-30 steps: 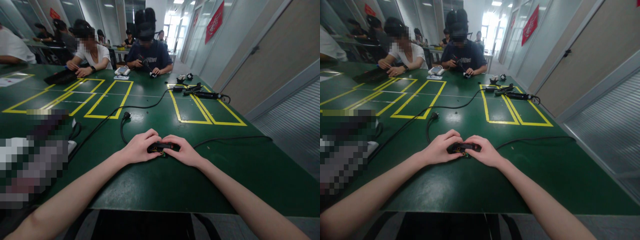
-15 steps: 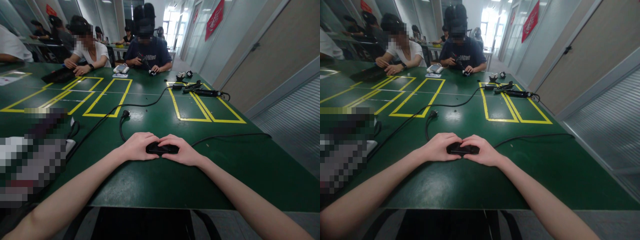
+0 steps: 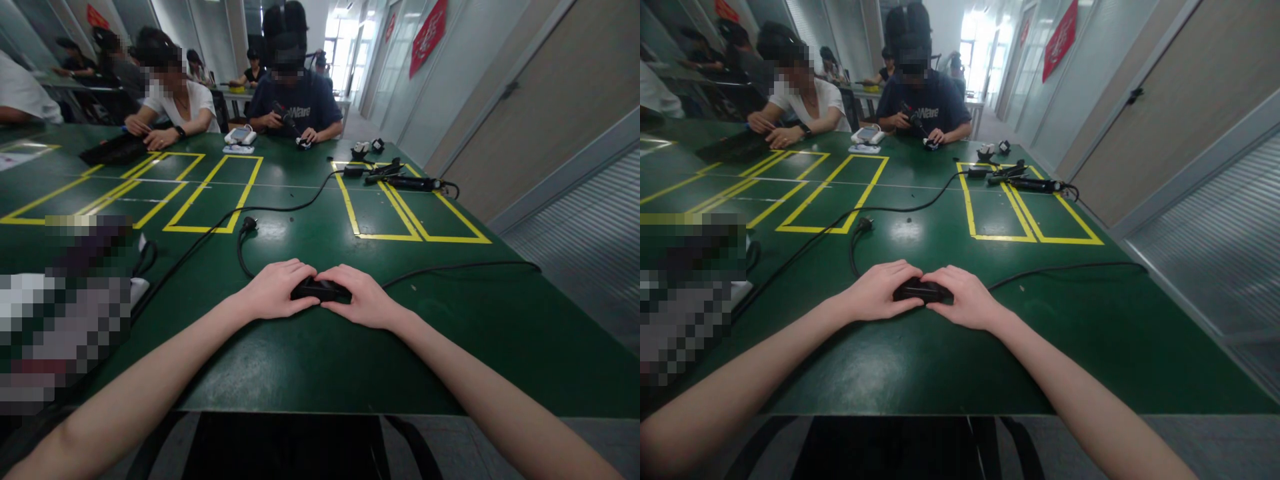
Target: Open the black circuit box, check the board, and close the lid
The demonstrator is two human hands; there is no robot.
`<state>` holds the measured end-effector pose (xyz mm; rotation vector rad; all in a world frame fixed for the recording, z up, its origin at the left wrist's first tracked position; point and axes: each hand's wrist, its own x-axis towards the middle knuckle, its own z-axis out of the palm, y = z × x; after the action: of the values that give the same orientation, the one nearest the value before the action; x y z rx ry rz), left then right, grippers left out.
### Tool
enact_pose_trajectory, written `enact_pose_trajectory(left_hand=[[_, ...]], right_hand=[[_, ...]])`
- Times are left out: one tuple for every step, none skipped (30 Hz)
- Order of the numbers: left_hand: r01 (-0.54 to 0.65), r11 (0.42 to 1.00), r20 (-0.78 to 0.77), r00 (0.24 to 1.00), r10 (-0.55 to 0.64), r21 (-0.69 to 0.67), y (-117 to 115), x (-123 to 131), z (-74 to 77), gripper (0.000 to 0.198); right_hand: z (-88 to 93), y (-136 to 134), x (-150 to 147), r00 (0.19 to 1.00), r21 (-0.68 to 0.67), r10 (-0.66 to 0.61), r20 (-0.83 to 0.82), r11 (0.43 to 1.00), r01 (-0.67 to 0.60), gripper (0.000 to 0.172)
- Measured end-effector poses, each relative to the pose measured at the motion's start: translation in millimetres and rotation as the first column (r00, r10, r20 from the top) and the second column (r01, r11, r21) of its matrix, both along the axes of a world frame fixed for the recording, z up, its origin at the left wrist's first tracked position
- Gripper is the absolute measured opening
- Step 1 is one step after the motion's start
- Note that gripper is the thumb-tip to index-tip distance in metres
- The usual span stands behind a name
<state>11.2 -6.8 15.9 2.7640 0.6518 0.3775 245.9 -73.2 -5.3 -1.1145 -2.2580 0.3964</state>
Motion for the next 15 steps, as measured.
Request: enact_pose_trajectory(left_hand=[[0.002, 1.0, -0.007, 1.0, -0.002, 0.0, 0, 0, 0.0, 0.035], [0.002, 1.0, -0.015, 1.0, -0.002, 0.002, 0, 0, -0.2, 0.036], [-0.004, 1.0, -0.025, 1.0, 0.004, 0.007, 0, 1, -0.6, 0.037], [-0.013, 1.0, -0.036, 0.999, 0.014, 0.015, -1, 1, -1.1, 0.036], [-0.024, 0.999, -0.05, 0.998, 0.025, 0.027, -1, 2, -1.7, 0.035], [-0.034, 0.998, -0.065, 0.997, 0.037, 0.045, -2, 3, -2.2, 0.034], [-0.038, 0.997, -0.079, 0.996, 0.043, 0.065, -2, 4, -2.5, 0.034], [-0.034, 0.996, -0.092, 0.995, 0.042, 0.085, -2, 5, -2.5, 0.033], [-0.023, 0.994, -0.103, 0.994, 0.034, 0.104, -1, 5, -2.2, 0.031], [-0.011, 0.992, -0.112, 0.993, 0.025, 0.123, 0, 4, -1.4, 0.03], [0.002, 0.99, -0.118, 0.993, 0.015, 0.139, 3, 3, -0.2, 0.028], [0.005, 0.988, -0.118, 0.993, 0.014, 0.157, 6, 0, 1.2, 0.027], [-0.014, 0.982, -0.109, 0.993, 0.035, 0.186, 11, -3, 2.8, 0.027], [-0.036, 0.977, -0.099, 0.993, 0.058, 0.21, 15, -6, 4.4, 0.028], [-0.063, 0.971, -0.079, 0.993, 0.083, 0.23, 20, -10, 5.7, 0.03]], right_hand=[[0.2, -1, 0, 1.0, 0.011, 0.003, 0.007, 1.0, -0.003, 0.034], [0.2, -1, 0, 1.0, 0.02, 0.007, 0.011, 1.0, -0.007, 0.034], [0.1, -1, -1, 1.0, 0.027, 0.007, 0.013, 1.0, -0.008, 0.034], [-0.2, -1, -1, 1.0, 0.028, 0.005, 0.014, 1.0, -0.006, 0.034], [-0.6, -1, -1, 1.0, 0.022, -0.001, 0.015, 1.0, 0.001, 0.035], [-1.0, -1, 0, 1.0, 0.011, -0.012, 0.018, 1.0, 0.012, 0.035], [-1.4, 0, 0, 0.999, -0.003, -0.026, 0.023, 1.0, 0.026, 0.036], [-1.7, 0, 0, 0.999, -0.017, -0.038, 0.031, 0.999, 0.039, 0.037], [-1.8, 0, 0, 0.998, -0.029, -0.051, 0.041, 0.998, 0.052, 0.037], [-1.7, 1, 0, 0.996, -0.038, -0.067, 0.052, 0.997, 0.069, 0.037], [-1.2, 1, 0, 0.994, -0.047, -0.087, 0.062, 0.995, 0.09, 0.036], [-0.4, 1, 1, 0.991, -0.051, -0.112, 0.07, 0.992, 0.116, 0.036], [0.7, 1, 1, 0.987, -0.047, -0.14, 0.073, 0.989, 0.143, 0.036], [1.9, 1, 2, 0.983, -0.031, -0.167, 0.072, 0.985, 0.17, 0.035], [3.1, 1, 2, 0.979, -0.002, -0.19, 0.067, 0.982, 0.191, 0.035]])
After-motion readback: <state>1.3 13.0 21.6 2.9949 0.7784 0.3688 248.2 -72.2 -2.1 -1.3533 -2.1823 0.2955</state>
